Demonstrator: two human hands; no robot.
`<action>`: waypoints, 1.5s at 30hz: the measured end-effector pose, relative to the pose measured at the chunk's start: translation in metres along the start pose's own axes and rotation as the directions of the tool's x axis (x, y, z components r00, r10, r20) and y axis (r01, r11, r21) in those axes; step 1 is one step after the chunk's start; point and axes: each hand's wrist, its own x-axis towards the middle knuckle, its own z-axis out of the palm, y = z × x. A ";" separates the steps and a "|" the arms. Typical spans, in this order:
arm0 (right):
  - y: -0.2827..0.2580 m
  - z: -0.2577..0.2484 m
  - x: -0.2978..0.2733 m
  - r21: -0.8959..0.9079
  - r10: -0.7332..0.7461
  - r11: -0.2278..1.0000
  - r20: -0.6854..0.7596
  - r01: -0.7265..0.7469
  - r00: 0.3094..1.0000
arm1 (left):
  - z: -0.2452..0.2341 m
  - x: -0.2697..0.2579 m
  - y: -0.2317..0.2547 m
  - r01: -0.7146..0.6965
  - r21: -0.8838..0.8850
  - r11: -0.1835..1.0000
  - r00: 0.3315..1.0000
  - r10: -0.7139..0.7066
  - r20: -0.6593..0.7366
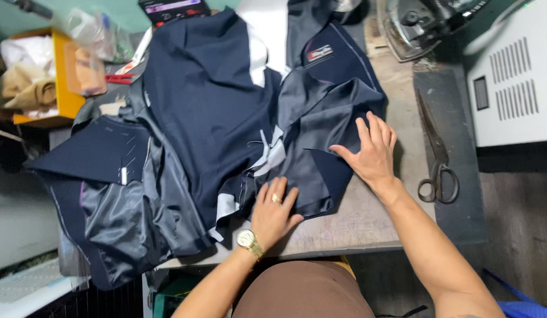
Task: The person irons various components of a dark blue suit jacket on a workbench. They use a professional steam iron to press the shoulders and back panel while using a wooden block to flatten the seams, and then they lay the jacket flat to arrange the lining and interior panels by hand.
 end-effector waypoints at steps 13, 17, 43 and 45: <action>-0.019 -0.030 -0.087 0.027 0.663 0.729 0.218 -0.684 0.716 | 0.002 0.063 -0.117 0.290 0.007 0.957 0.894 -0.268 -0.358; 0.001 -0.028 -0.119 0.239 0.816 0.537 0.095 -0.809 0.570 | 0.032 0.091 -0.151 0.228 0.180 0.957 0.940 -0.169 -0.296; 0.074 0.014 0.018 -0.499 0.421 0.856 0.521 -0.134 0.743 | -0.042 -0.068 -0.005 0.160 -0.058 0.985 0.938 -0.170 -0.304; 0.099 0.044 0.052 -0.192 0.303 0.953 0.657 -0.236 0.690 | -0.011 -0.030 -0.005 0.176 0.087 0.980 0.926 -0.135 -0.352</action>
